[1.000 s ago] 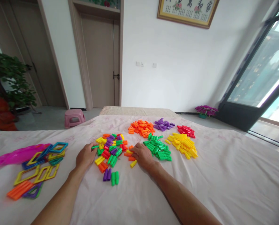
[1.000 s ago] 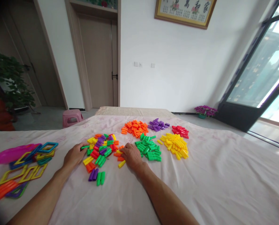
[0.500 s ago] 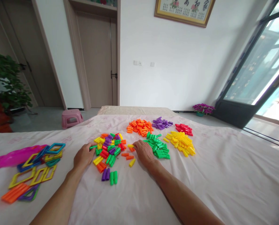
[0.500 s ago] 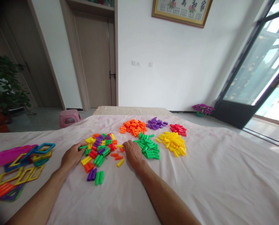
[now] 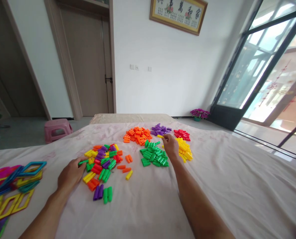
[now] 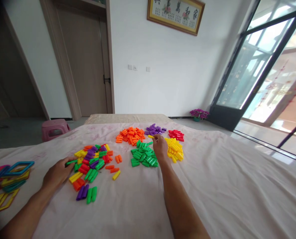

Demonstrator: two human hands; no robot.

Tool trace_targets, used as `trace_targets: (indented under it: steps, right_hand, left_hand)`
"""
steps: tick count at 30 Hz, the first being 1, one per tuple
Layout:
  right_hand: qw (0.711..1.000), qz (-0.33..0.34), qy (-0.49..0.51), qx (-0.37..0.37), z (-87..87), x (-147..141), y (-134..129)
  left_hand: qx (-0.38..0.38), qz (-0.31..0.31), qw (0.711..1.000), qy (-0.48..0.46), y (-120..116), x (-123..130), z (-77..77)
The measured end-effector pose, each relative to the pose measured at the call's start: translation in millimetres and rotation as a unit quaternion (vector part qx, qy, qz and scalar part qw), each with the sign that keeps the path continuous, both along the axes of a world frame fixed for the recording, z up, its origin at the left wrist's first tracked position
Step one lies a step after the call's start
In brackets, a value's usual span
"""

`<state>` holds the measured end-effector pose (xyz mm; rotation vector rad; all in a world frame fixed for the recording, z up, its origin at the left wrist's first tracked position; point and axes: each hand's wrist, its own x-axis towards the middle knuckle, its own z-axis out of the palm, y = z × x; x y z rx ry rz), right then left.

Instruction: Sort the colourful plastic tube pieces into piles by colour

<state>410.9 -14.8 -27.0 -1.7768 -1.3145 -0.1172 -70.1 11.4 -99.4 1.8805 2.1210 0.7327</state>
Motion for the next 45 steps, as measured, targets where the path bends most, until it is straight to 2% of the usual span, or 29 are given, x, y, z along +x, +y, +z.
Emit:
trace_targets:
  steps: [3, 6, 9, 11, 13, 15, 17, 21, 24, 32, 39, 45]
  right_hand:
    - [0.996, -0.087, 0.019, -0.019, -0.6, 30, -7]
    - [0.983, -0.174, 0.027, -0.043, -8.4, 54, -15]
    - [0.979, -0.198, 0.006, -0.043, -16.9, 60, -16]
    - [0.987, -0.154, -0.019, -0.039, -20.4, 52, -12]
    - [0.994, -0.076, -0.055, -0.048, -22.6, 37, -4]
    - [0.991, 0.004, -0.104, -0.082, -24.7, 19, 4]
    - [0.979, 0.053, -0.145, -0.134, -27.8, 4, 10]
    - [0.954, 0.061, -0.187, -0.227, -34.0, -10, 16]
    - [0.941, 0.087, -0.198, -0.259, -32.5, -9, 15]
    - [0.953, 0.115, -0.179, -0.215, -20.5, -15, 15]
    - [0.928, 0.177, -0.156, -0.287, -22.6, -23, 15]
    - [0.943, 0.204, -0.133, -0.226, -16.9, -25, 13]
  left_hand:
    - [-0.001, 0.002, 1.0, -0.001, -1, 0, 0.7]
    - [-0.005, 0.0, 1.0, -0.003, -2, 1, 2.6]
    - [-0.007, 0.003, 1.0, -0.001, -3, 2, 4.6]
    - [-0.012, 0.008, 1.0, -0.001, -4, 3, 5.8]
    - [-0.017, 0.01, 1.0, -0.001, -4, 4, 6.9]
    - [-0.019, 0.01, 1.0, 0.002, -4, 4, 7.8]
    - [-0.016, 0.011, 1.0, 0.006, -5, 5, 8.6]
    - [-0.012, 0.012, 1.0, 0.007, -6, 5, 9.5]
    - [-0.014, 0.013, 1.0, 0.0, -7, 5, 8.9]
    - [0.002, 0.007, 1.0, 0.004, -4, 3, 4.1]
    - [0.005, 0.012, 1.0, 0.005, -6, 4, 5.6]
    - [-0.001, 0.008, 1.0, -0.001, -6, 4, 5.4]
